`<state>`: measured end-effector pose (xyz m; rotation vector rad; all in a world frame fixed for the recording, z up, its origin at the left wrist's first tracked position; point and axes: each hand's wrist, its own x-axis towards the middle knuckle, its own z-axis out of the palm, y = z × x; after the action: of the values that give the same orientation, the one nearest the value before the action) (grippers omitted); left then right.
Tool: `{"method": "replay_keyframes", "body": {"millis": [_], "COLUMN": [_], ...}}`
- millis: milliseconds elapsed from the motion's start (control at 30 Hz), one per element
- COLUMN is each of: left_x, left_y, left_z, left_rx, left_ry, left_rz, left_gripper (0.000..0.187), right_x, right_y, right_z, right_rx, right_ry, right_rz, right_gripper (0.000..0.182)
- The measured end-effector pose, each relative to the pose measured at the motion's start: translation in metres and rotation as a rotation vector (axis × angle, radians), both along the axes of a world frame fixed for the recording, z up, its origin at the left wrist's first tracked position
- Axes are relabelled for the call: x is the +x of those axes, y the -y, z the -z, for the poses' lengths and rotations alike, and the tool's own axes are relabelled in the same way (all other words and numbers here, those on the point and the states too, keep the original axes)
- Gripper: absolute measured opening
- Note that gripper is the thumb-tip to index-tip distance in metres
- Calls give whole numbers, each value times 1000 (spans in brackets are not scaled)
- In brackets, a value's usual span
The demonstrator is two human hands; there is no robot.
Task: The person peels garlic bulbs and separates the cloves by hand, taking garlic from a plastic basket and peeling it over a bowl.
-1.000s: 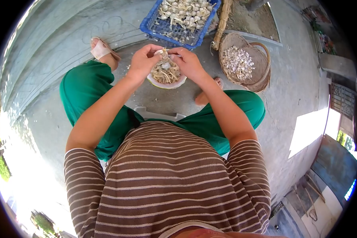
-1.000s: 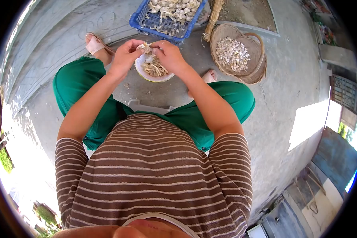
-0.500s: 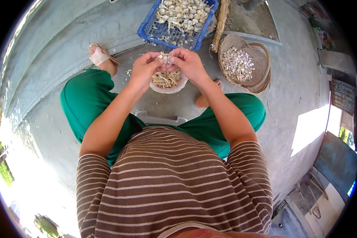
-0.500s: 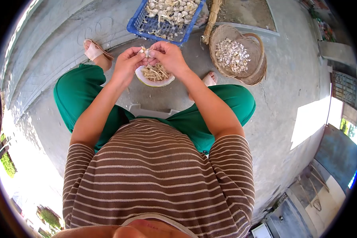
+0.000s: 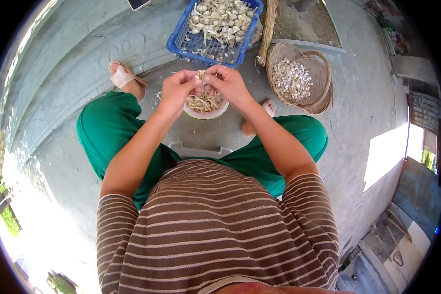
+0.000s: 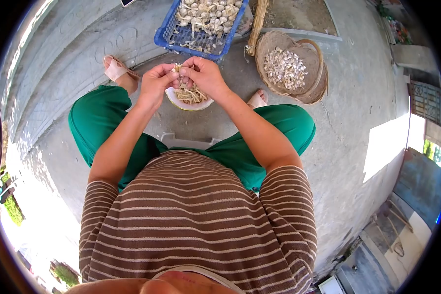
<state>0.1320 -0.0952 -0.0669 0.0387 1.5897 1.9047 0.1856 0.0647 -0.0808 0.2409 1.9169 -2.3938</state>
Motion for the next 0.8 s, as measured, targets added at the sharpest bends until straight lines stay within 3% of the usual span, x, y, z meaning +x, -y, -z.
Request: {"method": "replay_keyframes", "body": {"millis": [733, 800], "left_x": [0, -2], "left_y": [-6, -4], "left_z": [-1, 1], "left_rx": [37, -34], "left_ry": [87, -41], "left_rz": [-55, 14], "left_gripper": [17, 17], "right_x": [-2, -3], "right_y": [6, 7], "right_z": [1, 0], "right_rx": [127, 125], "right_ry": [-46, -4], "right_rz": [125, 87], "right_gripper": [13, 13]}}
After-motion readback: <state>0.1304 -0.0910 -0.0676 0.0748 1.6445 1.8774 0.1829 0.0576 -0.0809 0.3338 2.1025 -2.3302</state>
